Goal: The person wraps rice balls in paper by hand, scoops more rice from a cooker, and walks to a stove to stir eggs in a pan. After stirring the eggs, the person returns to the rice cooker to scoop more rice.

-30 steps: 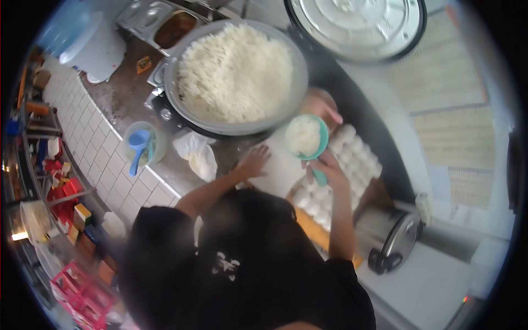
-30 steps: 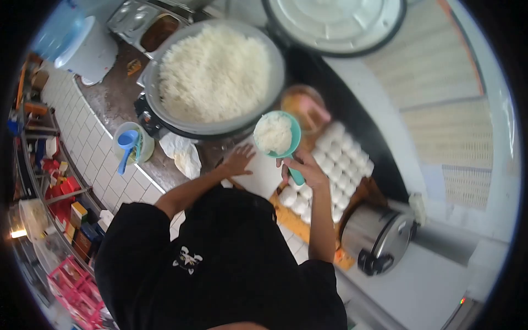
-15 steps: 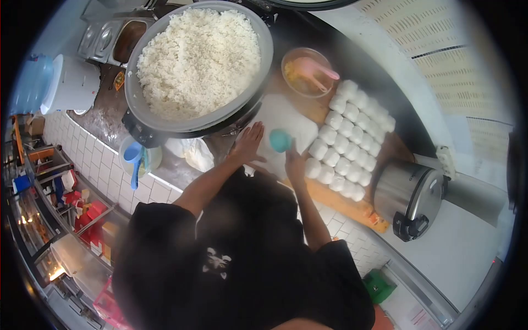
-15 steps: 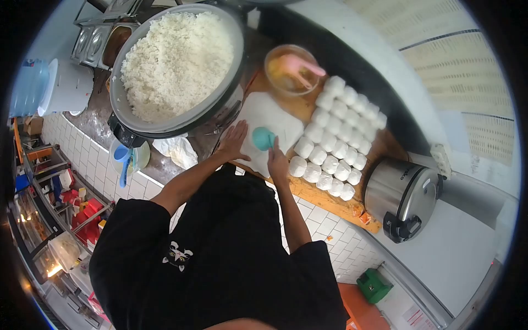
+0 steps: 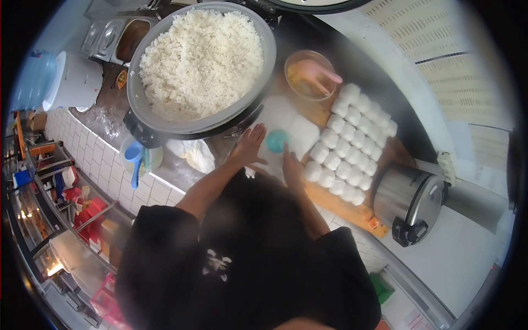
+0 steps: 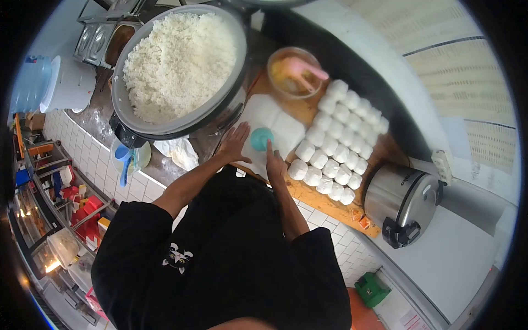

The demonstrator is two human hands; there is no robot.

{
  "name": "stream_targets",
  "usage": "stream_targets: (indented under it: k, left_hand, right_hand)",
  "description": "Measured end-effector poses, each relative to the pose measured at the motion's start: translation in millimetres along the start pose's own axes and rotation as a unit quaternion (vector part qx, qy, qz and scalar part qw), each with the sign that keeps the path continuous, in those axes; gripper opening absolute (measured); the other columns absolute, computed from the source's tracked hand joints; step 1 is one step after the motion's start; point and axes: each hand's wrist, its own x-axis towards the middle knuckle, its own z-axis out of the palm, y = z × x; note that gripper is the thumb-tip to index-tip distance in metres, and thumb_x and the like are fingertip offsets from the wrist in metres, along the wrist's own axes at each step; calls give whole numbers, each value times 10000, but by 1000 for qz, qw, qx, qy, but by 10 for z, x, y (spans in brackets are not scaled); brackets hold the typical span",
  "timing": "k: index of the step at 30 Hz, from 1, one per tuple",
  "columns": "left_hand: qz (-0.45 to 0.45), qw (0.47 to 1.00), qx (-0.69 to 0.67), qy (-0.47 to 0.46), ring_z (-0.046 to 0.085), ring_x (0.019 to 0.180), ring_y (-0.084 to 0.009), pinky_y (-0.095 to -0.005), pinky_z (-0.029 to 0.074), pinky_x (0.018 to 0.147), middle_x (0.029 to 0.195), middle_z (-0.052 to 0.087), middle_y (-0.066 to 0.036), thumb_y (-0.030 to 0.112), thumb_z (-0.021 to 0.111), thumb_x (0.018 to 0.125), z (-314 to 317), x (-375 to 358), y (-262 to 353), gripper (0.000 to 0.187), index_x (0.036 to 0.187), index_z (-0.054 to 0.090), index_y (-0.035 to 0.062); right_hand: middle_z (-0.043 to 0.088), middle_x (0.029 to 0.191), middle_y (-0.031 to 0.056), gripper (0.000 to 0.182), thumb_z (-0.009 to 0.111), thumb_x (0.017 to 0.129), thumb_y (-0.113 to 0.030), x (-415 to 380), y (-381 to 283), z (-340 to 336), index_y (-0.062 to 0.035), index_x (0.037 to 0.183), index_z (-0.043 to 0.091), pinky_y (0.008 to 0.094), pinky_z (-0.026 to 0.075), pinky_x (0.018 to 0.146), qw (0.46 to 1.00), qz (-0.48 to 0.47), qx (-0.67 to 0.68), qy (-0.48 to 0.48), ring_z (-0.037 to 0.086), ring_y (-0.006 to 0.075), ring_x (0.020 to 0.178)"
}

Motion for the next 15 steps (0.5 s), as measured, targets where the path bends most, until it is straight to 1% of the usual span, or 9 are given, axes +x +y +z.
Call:
stream_targets:
  k: [2, 3, 6, 8, 10, 12, 13, 14, 15]
  left_hand:
    - [5, 999, 19, -43, 96, 1471, -303, -438, 130, 1176, 1574, 105, -205, 721, 616, 707, -55, -47, 10, 1221, 1485, 101, -66]
    - [-3, 999, 19, -41, 96, 1471, -303, -438, 130, 1176, 1574, 105, -205, 721, 616, 707, -14, -83, -29, 1221, 1485, 101, -66]
    - [-4, 994, -30, 108, 207, 1441, -327, -431, 117, 1176, 1523, 254, -238, 652, 593, 795, 80, -347, -10, 1069, 1480, 175, -54]
    - [-23, 897, -438, -53, 387, 1355, -325, -410, 227, 1146, 1385, 467, -250, 593, 557, 869, -506, -841, 8, 857, 1411, 376, -46]
    - [79, 798, -587, -107, 507, 1263, -264, -368, 355, 1076, 1255, 591, -219, 551, 506, 925, -1669, -1436, 28, 678, 1284, 557, -22]
    - [204, 681, -701, 56, 569, 1157, -206, -335, 453, 948, 1192, 629, -174, 445, 480, 977, -2088, -1947, -192, 509, 1124, 653, -10]
    - [148, 632, -721, 242, 586, 1043, -201, -328, 454, 909, 1115, 641, -143, 378, 511, 975, -1988, -2133, -411, 433, 1128, 633, -8]
    - [88, 557, -712, 419, 604, 929, -195, -321, 455, 869, 1037, 653, -112, 312, 542, 973, -1909, -2244, -586, 362, 1132, 613, -6]
    - [-85, 563, -587, 575, 572, 904, -169, -302, 440, 842, 1009, 638, -88, 317, 530, 980, -2066, -2209, -674, 353, 1123, 606, 3]
  right_hand:
    - [595, 932, 147, 607, 522, 920, -87, -20, -17, -169, -191, 1484, 322, 454, 515, 612, 1000, 8, 9, -27, 636, 347, 743]
    - [602, 1021, 156, 556, 508, 937, -101, -72, 20, -211, -154, 1467, 351, 442, 517, 664, 996, 11, 55, 70, 634, 351, 831]
    - [520, 1330, 211, 489, 504, 963, -151, -145, 150, -667, -24, 1422, 392, 396, 454, 918, 951, 111, 209, 199, 557, 351, 1144]
    - [471, 1376, 257, 520, 537, 960, -150, 40, 122, -1221, 23, 1418, 363, 392, 396, 1007, 912, 140, 270, 275, 493, 343, 1253]
    - [529, 1166, 173, 506, 544, 956, -109, 369, 60, -1789, 25, 1398, 337, 295, 448, 789, 907, 39, 283, 310, 541, 189, 933]
    - [546, 1040, 107, 441, 545, 957, -101, 718, -306, -2447, 27, 1343, 373, 259, 454, 685, 890, 71, 374, 250, 517, 116, 801]
    - [582, 1049, 115, 423, 540, 961, -107, 998, -424, -2605, 37, 1335, 404, 261, 470, 720, 897, -85, 311, 303, 553, 128, 844]
    - [579, 953, 80, 368, 560, 956, -162, 1251, -554, -2702, 29, 1262, 491, 305, 473, 705, 893, -88, 349, 271, 540, 161, 733]
    - [641, 942, 128, 341, 564, 948, -154, 1490, -923, -2945, 38, 1228, 528, 356, 481, 780, 902, -190, 251, 295, 606, 238, 789]
